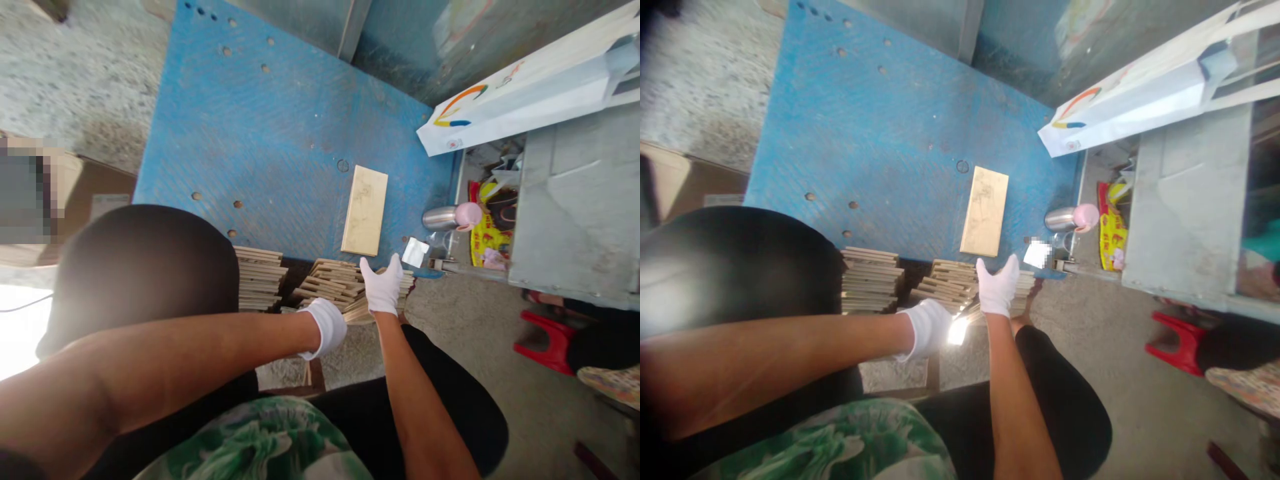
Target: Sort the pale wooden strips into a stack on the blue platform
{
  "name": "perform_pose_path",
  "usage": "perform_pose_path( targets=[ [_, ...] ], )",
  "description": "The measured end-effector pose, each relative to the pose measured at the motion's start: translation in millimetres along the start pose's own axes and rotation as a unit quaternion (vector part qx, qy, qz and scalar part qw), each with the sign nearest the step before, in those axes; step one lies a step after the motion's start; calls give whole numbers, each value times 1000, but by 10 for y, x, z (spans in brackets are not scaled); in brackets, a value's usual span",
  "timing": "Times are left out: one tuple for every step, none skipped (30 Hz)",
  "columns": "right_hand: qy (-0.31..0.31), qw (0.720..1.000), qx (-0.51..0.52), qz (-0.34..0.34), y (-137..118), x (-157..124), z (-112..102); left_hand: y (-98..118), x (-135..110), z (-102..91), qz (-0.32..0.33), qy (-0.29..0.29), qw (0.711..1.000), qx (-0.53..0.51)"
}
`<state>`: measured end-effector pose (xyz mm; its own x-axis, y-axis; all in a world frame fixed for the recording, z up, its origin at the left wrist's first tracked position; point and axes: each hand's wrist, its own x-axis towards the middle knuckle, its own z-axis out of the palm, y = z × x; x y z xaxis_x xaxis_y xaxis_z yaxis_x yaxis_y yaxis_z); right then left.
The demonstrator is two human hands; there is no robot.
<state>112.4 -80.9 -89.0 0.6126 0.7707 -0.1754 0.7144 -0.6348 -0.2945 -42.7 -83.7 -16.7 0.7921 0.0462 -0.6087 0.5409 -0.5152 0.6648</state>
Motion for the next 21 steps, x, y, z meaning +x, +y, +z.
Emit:
perform_pose_path(
  targets=[
    [-6, 1000, 2, -18, -89, 56, 39, -5, 5, -5, 2, -21, 1000, 7],
    [-14, 999, -2, -33, -177, 111, 74, -7, 8, -17, 6, -44, 999, 16],
    [-24, 999, -10, -41, -259, 162, 105, -8, 9, -32, 9, -59, 998, 24],
    [-36, 998, -22, -43, -335, 210, 133, -7, 9, -48, 13, -67, 997, 29],
    [-48, 997, -37, -39, -402, 255, 159, -6, 10, -62, 17, -72, 997, 33],
    [-59, 996, -53, -32, -459, 295, 184, -5, 10, -73, 20, -76, 996, 35],
    [-70, 995, -69, -21, -506, 331, 208, -6, 12, -79, 22, -79, 996, 34],
    [-79, 993, -84, -9, -543, 362, 233, -7, 15, -82, 22, -80, 996, 31],
    [-88, 991, -97, 3, -571, 390, 258, -10, 17, -81, 20, -78, 996, 27],
    [-96, 990, -107, 12, -592, 413, 281, -14, 18, -78, 18, -74, 997, 23],
    [-102, 988, -116, 18, -609, 432, 303, -18, 17, -74, 16, -70, 997, 20],
    [-106, 987, -122, 22, -623, 446, 321, -23, 13, -71, 15, -65, 998, 18],
    [-108, 986, -127, 24, -636, 457, 336, -26, 6, -70, 15, -60, 998, 17],
    [-107, 985, -130, 26, -649, 463, 346, -29, -2, -70, 16, -56, 998, 16],
    [-105, 985, -133, 26, -662, 467, 352, -30, -10, -72, 16, -50, 998, 15],
    [-102, 985, -134, 28, -677, 469, 353, -29, -16, -77, 15, -43, 999, 14],
    [-100, 985, -136, 29, -693, 469, 351, -27, -20, -83, 13, -36, 999, 14],
    [-98, 985, -138, 31, -709, 468, 346, -25, -20, -90, 11, -34, 999, 12],
    [-99, 984, -142, 34, -725, 467, 338, -24, -17, -97, 9, -38, 999, 10],
    [-102, 983, -145, 38, -740, 466, 330, -24, -11, -103, 8, -44, 999, 7],
    [-107, 982, -149, 40, -755, 466, 320, -24, -4, -109, 8, -52, 999, 5]
  ],
)
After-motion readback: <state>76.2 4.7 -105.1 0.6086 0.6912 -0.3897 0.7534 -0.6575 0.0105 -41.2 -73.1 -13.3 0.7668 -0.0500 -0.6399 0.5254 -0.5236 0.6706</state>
